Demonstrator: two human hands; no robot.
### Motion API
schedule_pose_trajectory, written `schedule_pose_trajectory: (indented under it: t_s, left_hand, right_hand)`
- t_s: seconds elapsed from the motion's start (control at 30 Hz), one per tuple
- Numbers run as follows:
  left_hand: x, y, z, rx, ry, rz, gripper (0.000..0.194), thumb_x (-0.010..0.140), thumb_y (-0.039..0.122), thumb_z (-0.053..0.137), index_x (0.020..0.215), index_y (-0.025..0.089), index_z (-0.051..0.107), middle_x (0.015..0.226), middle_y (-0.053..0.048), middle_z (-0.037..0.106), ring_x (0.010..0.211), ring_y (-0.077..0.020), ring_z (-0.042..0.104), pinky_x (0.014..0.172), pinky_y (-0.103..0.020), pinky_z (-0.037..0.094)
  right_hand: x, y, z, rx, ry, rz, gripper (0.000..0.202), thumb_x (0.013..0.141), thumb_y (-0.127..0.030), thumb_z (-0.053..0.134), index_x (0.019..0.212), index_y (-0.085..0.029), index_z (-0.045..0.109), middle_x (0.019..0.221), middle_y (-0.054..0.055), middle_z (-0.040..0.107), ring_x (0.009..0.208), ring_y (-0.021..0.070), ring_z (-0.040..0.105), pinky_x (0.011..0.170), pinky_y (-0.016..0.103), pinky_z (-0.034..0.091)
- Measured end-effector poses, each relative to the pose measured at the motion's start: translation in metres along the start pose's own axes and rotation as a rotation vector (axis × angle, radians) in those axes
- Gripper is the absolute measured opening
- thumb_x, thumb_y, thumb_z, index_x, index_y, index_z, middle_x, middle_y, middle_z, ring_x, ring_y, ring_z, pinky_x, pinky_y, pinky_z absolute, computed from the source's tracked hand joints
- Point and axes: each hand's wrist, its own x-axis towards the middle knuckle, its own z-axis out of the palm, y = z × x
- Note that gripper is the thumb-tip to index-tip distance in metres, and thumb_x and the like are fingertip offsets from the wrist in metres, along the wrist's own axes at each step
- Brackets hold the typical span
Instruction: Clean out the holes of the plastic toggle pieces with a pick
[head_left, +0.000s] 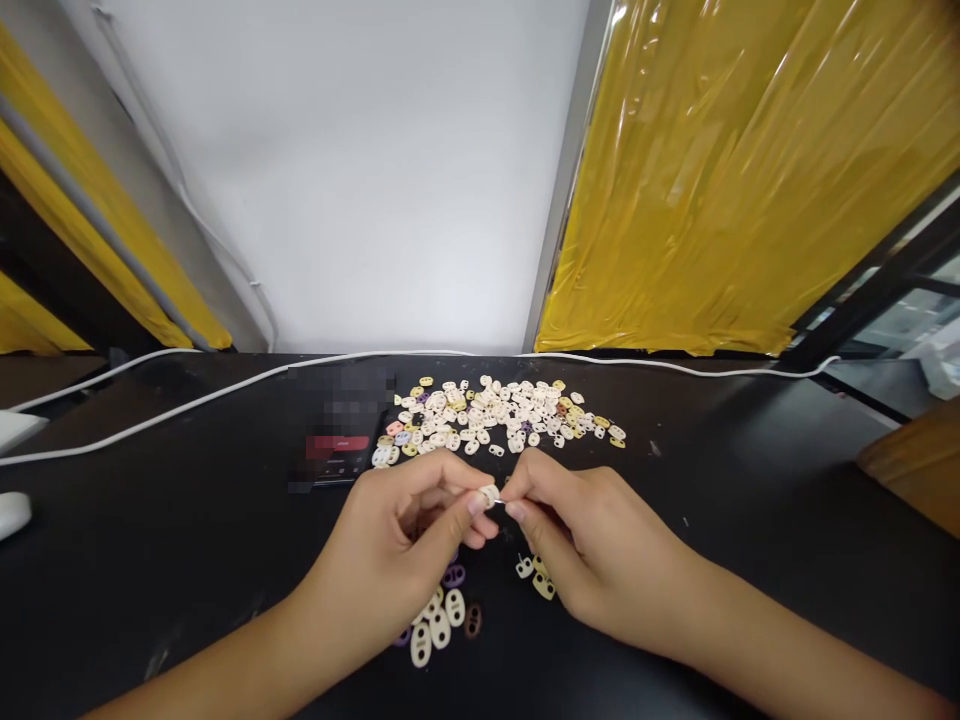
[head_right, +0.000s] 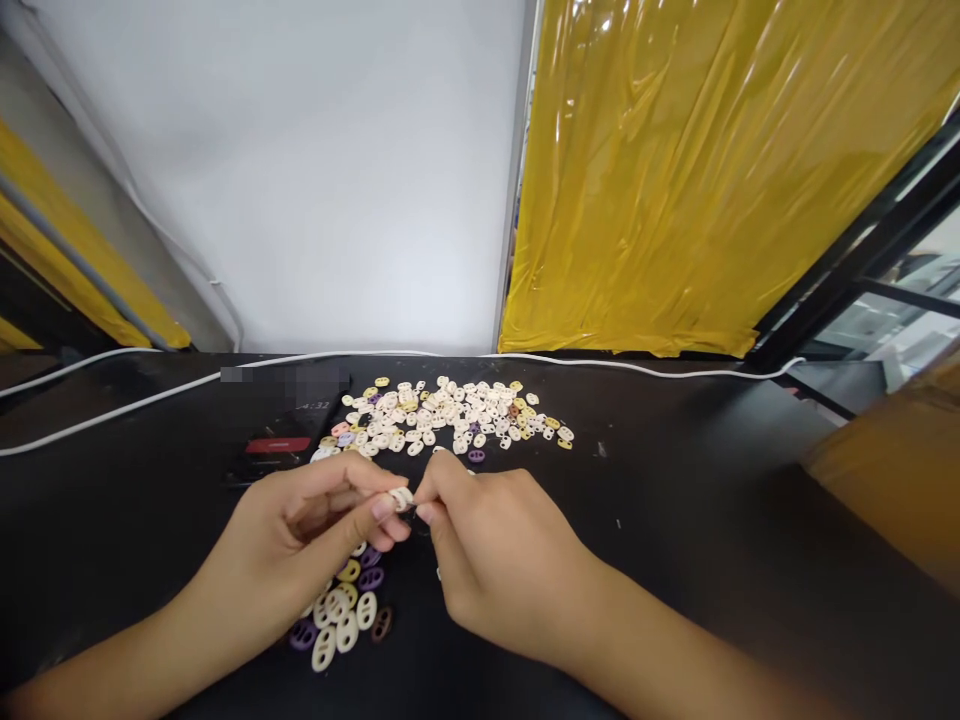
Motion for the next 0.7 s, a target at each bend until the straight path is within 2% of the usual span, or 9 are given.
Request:
schedule_pose_trajectory:
  t_s: [0.13,0.23,0.43,0.57,0.7]
  left_hand:
    - [0.004,0.000,0.001,-0.150,0.051,-0.042,0.003,0.085,0.022,0.073,0.083,0.019,0.073,0.071,0.001,0.076,0.068,-0.0120,0.075,0.064,-0.016,0.061]
    - [0.007,-0.004,0.002,-0.198,0.069,-0.081,0.004,0.085,0.022,0.073,0.083,0.018,0.072,0.072,0.001,0.077,0.071,-0.0125,0.076,0.066,-0.017,0.062]
    - [0.010,-0.007,-0.001,-0.142,0.075,-0.100,0.007,0.087,0.023,0.069,0.083,0.018,0.070,0.069,0.001,0.075,0.067,-0.0103,0.072,0.064,-0.015,0.059]
    - [0.009,-0.004,-0.002,-0.096,0.053,-0.085,0.007,0.088,0.023,0.068,0.084,0.018,0.070,0.064,0.002,0.071,0.060,-0.0098,0.068,0.059,-0.017,0.057]
    - [0.006,-0.004,0.001,0.006,-0.019,-0.068,0.007,0.087,0.025,0.068,0.086,0.020,0.073,0.066,0.002,0.070,0.061,-0.0106,0.066,0.057,-0.018,0.054]
  right_hand:
    - [0.001,0.002,0.008,0.127,0.067,0.064,0.008,0.099,-0.021,0.042,0.094,-0.023,0.049,0.066,-0.005,0.053,0.053,0.0116,0.048,0.054,0.025,0.033]
    - [0.003,0.003,0.009,0.122,0.079,0.082,0.007,0.098,-0.022,0.043,0.094,-0.023,0.048,0.064,-0.006,0.053,0.054,0.0116,0.048,0.055,0.025,0.034]
    - [0.004,0.002,0.000,0.006,0.035,0.105,0.006,0.096,-0.023,0.046,0.100,-0.023,0.051,0.060,-0.008,0.052,0.050,0.0108,0.045,0.054,0.025,0.031]
    - [0.005,0.003,0.000,0.149,0.072,0.134,0.012,0.095,-0.029,0.053,0.106,-0.024,0.055,0.059,-0.009,0.051,0.053,0.0109,0.048,0.056,0.025,0.035]
    - [0.006,0.004,0.006,0.336,0.140,0.162,0.014,0.092,-0.033,0.059,0.085,-0.021,0.060,0.060,-0.006,0.051,0.057,0.0111,0.048,0.057,0.025,0.037]
